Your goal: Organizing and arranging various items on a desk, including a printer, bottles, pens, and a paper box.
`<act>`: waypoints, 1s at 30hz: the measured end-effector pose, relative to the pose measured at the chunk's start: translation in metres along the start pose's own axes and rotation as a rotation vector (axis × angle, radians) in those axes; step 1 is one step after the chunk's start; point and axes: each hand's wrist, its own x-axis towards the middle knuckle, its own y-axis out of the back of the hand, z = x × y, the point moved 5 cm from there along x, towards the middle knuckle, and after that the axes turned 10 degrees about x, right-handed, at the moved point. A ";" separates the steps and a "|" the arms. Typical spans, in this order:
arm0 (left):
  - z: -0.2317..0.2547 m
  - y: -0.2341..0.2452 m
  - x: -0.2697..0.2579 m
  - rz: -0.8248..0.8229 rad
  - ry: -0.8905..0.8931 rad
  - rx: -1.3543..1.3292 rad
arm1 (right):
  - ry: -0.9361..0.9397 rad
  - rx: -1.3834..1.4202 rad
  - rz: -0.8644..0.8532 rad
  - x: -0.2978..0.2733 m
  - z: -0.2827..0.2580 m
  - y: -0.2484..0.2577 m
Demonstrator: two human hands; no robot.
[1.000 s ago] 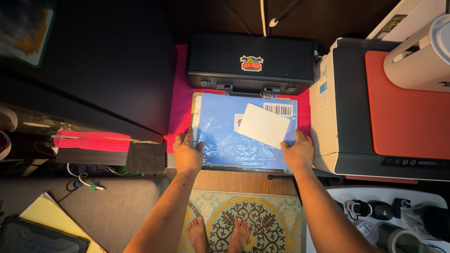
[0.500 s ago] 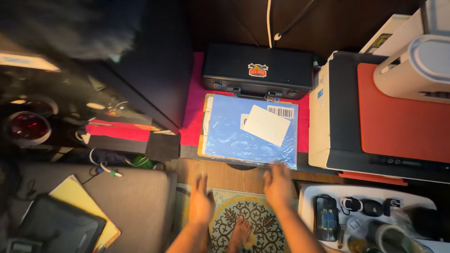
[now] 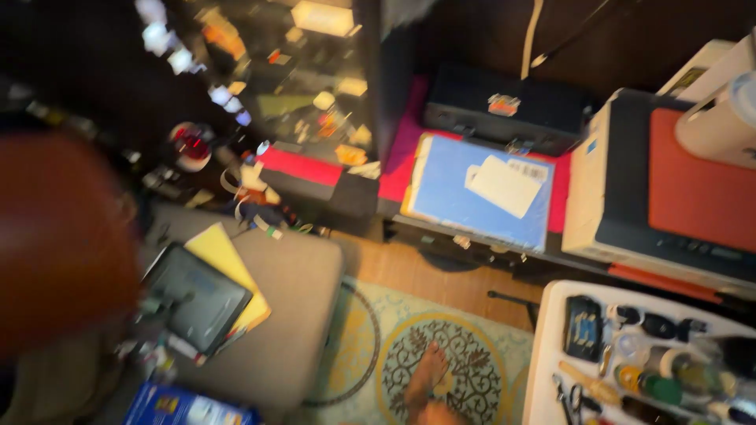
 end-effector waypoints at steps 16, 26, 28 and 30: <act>-0.351 -0.076 -0.266 0.705 0.603 -0.594 | -0.024 0.226 -0.067 0.091 -0.175 -0.285; -0.501 -0.008 -0.319 1.242 0.848 -0.362 | -0.526 0.677 -0.024 0.110 -0.199 -0.475; -0.528 0.012 -0.311 1.284 0.828 -0.244 | -0.574 0.759 0.012 0.109 -0.185 -0.497; -0.555 0.025 -0.295 1.237 0.753 -0.080 | -0.585 0.901 -0.031 0.103 -0.176 -0.522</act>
